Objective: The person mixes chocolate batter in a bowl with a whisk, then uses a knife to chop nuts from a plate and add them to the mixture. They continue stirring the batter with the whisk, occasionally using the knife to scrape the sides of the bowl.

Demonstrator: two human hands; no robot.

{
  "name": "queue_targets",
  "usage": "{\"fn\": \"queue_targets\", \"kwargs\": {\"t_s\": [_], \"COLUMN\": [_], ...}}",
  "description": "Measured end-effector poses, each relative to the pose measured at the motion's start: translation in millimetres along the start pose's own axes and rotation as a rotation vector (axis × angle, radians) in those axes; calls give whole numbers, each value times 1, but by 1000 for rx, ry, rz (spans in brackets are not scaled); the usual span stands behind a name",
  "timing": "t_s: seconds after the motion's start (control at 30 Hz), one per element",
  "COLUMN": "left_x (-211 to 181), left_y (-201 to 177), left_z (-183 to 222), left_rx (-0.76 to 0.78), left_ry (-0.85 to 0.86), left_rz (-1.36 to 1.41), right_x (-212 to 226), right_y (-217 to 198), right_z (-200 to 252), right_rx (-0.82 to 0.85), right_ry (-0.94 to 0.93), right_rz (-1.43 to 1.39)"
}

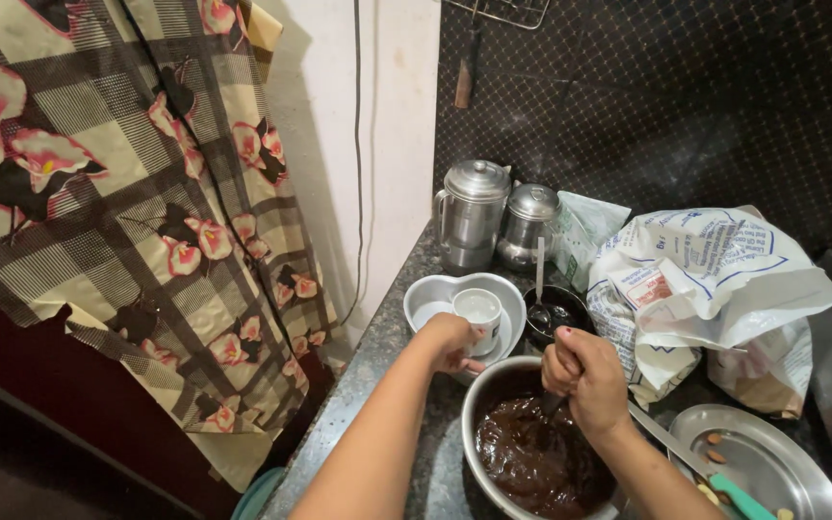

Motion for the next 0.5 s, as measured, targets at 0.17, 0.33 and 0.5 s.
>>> {"fn": "queue_targets", "kwargs": {"t_s": [0.17,0.33,0.5], "left_x": [-5,-28,-64], "left_y": [-1,1,2], "left_z": [21,65,126], "left_rx": [11,-46,-14], "left_ry": [59,174,311], "left_rz": [129,88,-42], "right_x": [2,-1,-1], "right_y": [-1,-5,-9], "right_z": [1,0,0], "right_rx": [-12,-19,-33], "right_ry": [-1,15,19], "right_rz": [-1,-27,-53]}}
Point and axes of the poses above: each hand's wrist, its own z-axis away from the middle knuckle, its own y-axis out of the palm, x = y × z, the point moved 9 cm from there along -z, towards the middle knuckle, and after that the axes turned 9 degrees about z, right-handed, at the moved point
